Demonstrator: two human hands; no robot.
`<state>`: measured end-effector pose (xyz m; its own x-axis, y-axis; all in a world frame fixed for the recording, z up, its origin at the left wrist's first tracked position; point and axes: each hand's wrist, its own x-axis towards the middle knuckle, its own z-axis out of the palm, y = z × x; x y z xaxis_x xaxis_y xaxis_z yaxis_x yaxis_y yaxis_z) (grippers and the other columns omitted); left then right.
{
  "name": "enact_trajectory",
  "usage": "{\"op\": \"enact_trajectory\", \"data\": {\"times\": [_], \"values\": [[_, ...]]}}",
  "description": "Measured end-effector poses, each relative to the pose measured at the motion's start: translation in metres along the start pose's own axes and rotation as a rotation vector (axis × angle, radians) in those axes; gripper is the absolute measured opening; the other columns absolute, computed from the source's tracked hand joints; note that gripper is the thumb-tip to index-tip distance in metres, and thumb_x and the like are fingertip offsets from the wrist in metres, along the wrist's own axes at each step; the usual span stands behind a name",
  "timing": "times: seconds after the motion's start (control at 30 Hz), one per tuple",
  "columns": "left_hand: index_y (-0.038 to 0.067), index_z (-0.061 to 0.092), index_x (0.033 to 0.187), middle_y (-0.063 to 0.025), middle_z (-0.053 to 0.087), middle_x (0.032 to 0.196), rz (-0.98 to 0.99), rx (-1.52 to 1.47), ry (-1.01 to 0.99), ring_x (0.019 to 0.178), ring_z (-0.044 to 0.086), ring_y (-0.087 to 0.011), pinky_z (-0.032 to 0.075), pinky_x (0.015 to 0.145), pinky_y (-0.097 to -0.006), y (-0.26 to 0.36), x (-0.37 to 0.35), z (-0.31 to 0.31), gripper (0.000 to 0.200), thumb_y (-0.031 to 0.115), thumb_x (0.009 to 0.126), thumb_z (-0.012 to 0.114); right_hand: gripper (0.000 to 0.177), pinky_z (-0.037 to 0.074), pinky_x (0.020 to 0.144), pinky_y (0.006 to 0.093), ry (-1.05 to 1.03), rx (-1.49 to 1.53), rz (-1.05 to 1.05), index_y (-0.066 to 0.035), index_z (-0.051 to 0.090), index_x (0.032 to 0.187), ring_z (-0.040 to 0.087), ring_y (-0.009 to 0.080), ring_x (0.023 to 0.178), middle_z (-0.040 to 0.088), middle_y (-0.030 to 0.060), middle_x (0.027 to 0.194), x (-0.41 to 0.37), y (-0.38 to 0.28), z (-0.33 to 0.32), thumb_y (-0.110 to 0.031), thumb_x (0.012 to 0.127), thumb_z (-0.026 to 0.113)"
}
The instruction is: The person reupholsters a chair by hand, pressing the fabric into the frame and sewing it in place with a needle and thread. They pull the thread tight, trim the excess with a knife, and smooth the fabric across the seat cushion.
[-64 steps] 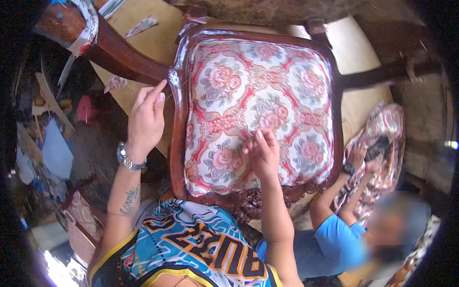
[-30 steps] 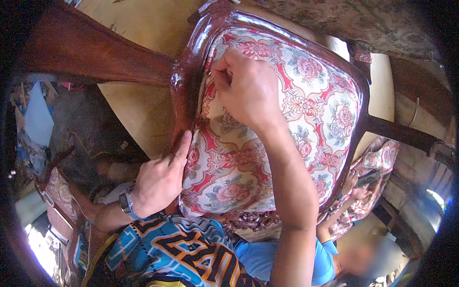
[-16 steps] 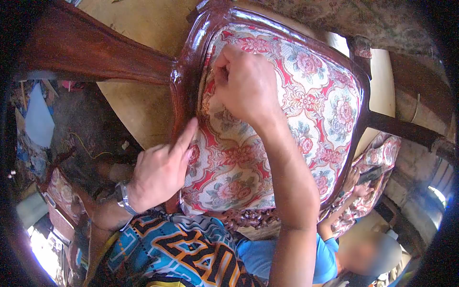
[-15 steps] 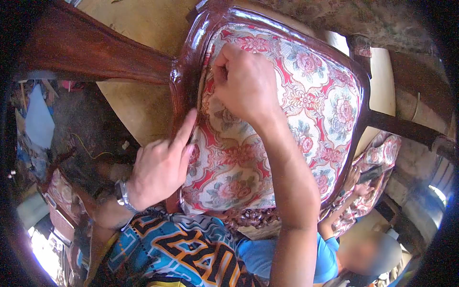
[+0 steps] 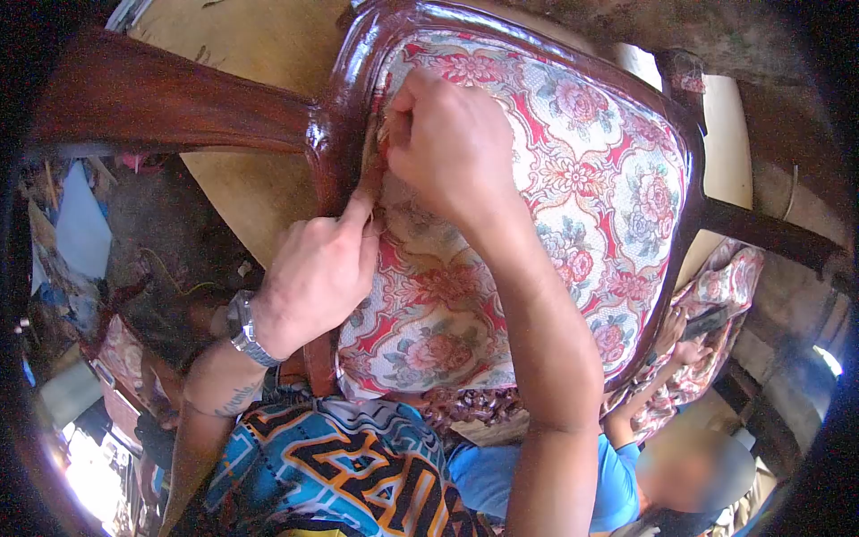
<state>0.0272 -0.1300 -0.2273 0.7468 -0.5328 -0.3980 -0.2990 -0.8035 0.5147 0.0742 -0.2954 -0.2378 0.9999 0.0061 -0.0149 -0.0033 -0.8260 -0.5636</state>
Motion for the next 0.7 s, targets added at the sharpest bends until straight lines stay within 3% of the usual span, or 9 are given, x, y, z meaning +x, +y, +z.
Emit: {"op": "enact_trajectory", "data": {"times": [0.33,0.5,0.6,0.7], "values": [[-0.002,0.031,0.143,-0.0221,0.060,0.058,0.000,0.038,0.020,0.056,0.063,-0.0401,0.052,0.058,-0.0529,0.003,-0.001,-0.002,0.062,0.013,0.086,0.051,0.010,0.051,0.063,0.0388,-0.066,-0.039,0.036,-0.002,0.065,0.083,0.066,0.0301,0.069,0.067,0.0150,0.074,0.005,-0.001,-0.003,-0.009,0.077,0.066],[-0.004,0.031,0.142,-0.0216,0.060,0.057,0.019,0.049,0.013,0.055,0.063,-0.0393,0.052,0.057,-0.0522,0.002,-0.002,-0.002,0.060,0.014,0.088,0.050,0.008,0.049,0.060,0.0365,-0.127,-0.019,-0.045,-0.004,0.066,0.079,0.065,0.0272,0.065,0.065,0.0126,0.070,0.013,0.007,-0.005,-0.011,0.076,0.068],[-0.004,0.045,0.128,-0.0243,0.059,0.059,-0.037,-0.005,-0.001,0.059,0.061,-0.0451,0.049,0.061,-0.0561,0.007,-0.003,-0.005,0.043,0.020,0.092,0.049,0.008,0.047,0.057,0.0362,-0.134,-0.037,-0.141,-0.006,0.066,0.078,0.064,0.0261,0.062,0.064,0.0106,0.066,0.015,0.007,-0.010,-0.012,0.075,0.069],[-0.004,0.040,0.133,-0.0243,0.059,0.059,-0.033,-0.007,0.008,0.058,0.061,-0.0451,0.049,0.062,-0.0563,0.008,-0.003,-0.005,0.048,0.020,0.093,0.049,0.008,0.046,0.056,0.0365,-0.161,-0.022,-0.246,-0.006,0.066,0.078,0.062,0.0262,0.060,0.062,0.0093,0.064,0.018,0.011,-0.011,-0.013,0.075,0.069]]}}
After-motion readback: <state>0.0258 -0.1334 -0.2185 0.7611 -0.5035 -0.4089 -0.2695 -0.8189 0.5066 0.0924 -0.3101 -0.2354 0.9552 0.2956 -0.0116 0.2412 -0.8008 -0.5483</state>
